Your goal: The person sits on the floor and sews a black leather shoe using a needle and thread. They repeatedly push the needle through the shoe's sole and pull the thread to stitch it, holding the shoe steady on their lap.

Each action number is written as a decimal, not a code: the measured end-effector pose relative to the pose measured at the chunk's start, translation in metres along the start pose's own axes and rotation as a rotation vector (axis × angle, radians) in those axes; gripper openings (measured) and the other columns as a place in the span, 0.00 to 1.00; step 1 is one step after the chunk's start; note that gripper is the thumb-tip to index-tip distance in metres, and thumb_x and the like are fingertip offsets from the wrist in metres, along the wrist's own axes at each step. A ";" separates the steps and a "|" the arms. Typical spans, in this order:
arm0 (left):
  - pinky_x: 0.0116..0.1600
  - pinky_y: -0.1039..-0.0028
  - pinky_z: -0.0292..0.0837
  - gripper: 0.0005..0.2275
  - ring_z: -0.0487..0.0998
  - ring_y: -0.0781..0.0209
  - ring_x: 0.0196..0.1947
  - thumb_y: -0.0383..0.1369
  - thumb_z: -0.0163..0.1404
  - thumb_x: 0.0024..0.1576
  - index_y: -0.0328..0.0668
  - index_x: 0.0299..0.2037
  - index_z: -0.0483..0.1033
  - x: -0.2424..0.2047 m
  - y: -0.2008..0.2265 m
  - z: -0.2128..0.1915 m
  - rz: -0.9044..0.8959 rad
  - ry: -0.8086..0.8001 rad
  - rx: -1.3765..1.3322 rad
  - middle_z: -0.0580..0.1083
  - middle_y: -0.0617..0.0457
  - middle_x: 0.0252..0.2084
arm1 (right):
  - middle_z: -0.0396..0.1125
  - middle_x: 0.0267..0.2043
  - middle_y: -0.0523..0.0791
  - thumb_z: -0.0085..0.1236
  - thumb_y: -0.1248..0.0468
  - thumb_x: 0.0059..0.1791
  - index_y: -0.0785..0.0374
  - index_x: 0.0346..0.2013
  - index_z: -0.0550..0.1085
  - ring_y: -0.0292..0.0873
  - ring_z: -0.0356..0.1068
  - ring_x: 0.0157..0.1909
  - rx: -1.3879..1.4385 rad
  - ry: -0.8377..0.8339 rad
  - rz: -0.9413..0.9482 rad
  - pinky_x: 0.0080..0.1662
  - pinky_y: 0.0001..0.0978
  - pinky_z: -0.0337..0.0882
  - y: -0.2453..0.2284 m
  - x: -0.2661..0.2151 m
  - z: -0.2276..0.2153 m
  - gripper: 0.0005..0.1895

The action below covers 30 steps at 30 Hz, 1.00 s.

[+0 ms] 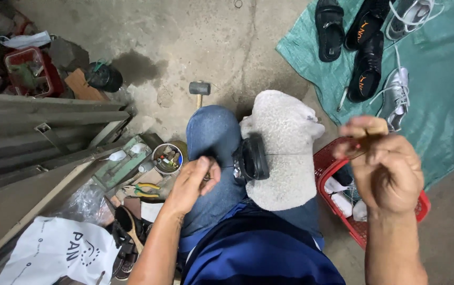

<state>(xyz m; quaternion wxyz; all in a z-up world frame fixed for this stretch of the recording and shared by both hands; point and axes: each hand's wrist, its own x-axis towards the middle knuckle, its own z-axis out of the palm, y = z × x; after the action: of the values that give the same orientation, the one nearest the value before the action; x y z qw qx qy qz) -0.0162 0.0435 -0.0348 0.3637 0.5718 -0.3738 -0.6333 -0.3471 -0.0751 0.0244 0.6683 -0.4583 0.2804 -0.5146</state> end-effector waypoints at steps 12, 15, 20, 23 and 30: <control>0.55 0.75 0.73 0.10 0.79 0.66 0.42 0.30 0.52 0.61 0.42 0.52 0.79 0.012 0.023 0.034 0.353 0.225 0.380 0.79 0.54 0.55 | 0.58 0.70 0.42 0.72 0.48 0.39 0.53 0.67 0.66 0.33 0.64 0.23 -0.991 -0.312 0.270 0.44 0.25 0.69 0.035 -0.003 0.087 0.44; 0.34 0.68 0.74 0.06 0.81 0.52 0.28 0.25 0.57 0.57 0.43 0.42 0.85 0.022 0.022 0.036 0.457 0.265 0.366 0.79 0.47 0.29 | 0.71 0.56 0.54 0.70 0.61 0.42 0.68 0.61 0.71 0.57 0.77 0.42 -1.218 -0.225 -0.183 0.40 0.43 0.76 0.052 -0.006 0.079 0.35; 0.34 0.74 0.73 0.05 0.73 0.70 0.25 0.27 0.56 0.54 0.44 0.39 0.83 0.025 0.034 0.037 0.264 0.074 0.141 0.78 0.55 0.23 | 0.74 0.41 0.58 0.67 0.60 0.45 0.67 0.62 0.70 0.61 0.76 0.37 -1.157 -0.131 -0.187 0.35 0.50 0.75 0.063 -0.022 0.048 0.32; 0.28 0.81 0.66 0.04 0.69 0.72 0.21 0.25 0.52 0.55 0.36 0.35 0.81 0.028 0.039 0.043 0.266 -0.215 -0.104 0.74 0.56 0.21 | 0.67 0.19 0.49 0.63 0.59 0.48 0.67 0.59 0.71 0.56 0.72 0.23 -1.143 -0.126 -0.181 0.29 0.43 0.72 0.071 -0.027 0.039 0.27; 0.22 0.65 0.64 0.08 0.70 0.51 0.16 0.30 0.56 0.55 0.43 0.24 0.74 0.014 0.042 0.077 0.502 -0.009 0.411 0.69 0.50 0.16 | 0.68 0.19 0.44 0.48 0.49 0.51 0.57 0.54 0.73 0.49 0.74 0.22 -1.368 -0.093 -0.160 0.29 0.40 0.72 0.108 -0.034 0.022 0.22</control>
<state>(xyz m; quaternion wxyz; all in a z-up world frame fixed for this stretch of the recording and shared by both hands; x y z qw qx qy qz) -0.0931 0.0163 0.0020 0.3837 0.5205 -0.6249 -0.4374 -0.2931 -0.0303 -0.0671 0.2003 -0.8176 0.4785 -0.2497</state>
